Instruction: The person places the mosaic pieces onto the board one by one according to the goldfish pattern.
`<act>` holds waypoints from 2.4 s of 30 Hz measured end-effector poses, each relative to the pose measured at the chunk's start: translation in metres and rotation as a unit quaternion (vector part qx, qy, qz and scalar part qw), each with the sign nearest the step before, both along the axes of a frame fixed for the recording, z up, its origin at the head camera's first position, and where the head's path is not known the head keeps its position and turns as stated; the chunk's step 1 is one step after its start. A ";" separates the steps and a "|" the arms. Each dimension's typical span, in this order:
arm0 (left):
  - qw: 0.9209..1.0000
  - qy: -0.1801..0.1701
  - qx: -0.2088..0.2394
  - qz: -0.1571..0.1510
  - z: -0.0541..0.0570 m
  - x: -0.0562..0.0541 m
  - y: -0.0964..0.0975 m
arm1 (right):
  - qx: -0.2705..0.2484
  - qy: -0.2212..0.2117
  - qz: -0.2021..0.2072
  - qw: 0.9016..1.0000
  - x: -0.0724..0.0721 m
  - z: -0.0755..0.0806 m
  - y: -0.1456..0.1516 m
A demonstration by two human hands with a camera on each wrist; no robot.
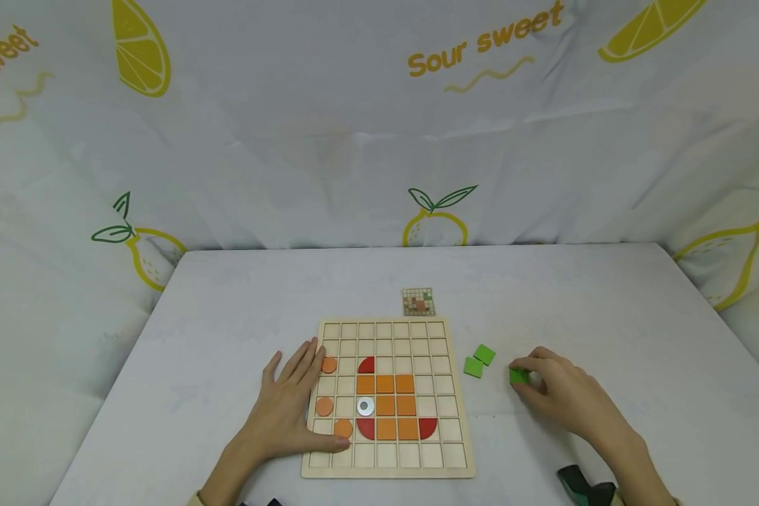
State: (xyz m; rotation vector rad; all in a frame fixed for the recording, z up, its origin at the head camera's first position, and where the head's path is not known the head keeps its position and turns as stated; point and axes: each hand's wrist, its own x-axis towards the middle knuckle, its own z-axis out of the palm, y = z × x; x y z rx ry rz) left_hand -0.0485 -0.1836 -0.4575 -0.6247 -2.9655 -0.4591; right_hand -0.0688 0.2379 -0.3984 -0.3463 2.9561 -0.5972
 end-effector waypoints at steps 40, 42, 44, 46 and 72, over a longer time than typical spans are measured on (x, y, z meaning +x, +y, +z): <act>1.000 0.005 0.012 -0.005 -0.001 0.001 -0.001 | -0.024 0.068 0.071 0.995 -0.024 0.036 -0.078; 1.000 0.004 0.012 -0.005 0.000 0.000 -0.001 | -0.025 0.068 0.072 0.995 -0.025 0.036 -0.084; 1.000 0.003 0.010 -0.005 0.000 0.000 0.000 | -0.030 0.062 0.074 0.995 -0.026 0.035 -0.090; 1.000 0.002 0.007 -0.004 0.000 0.000 0.000 | -0.035 0.054 0.078 0.995 -0.028 0.034 -0.096; 1.000 0.000 0.009 -0.005 0.001 0.000 0.000 | -0.026 0.023 0.104 0.994 -0.034 0.011 -0.121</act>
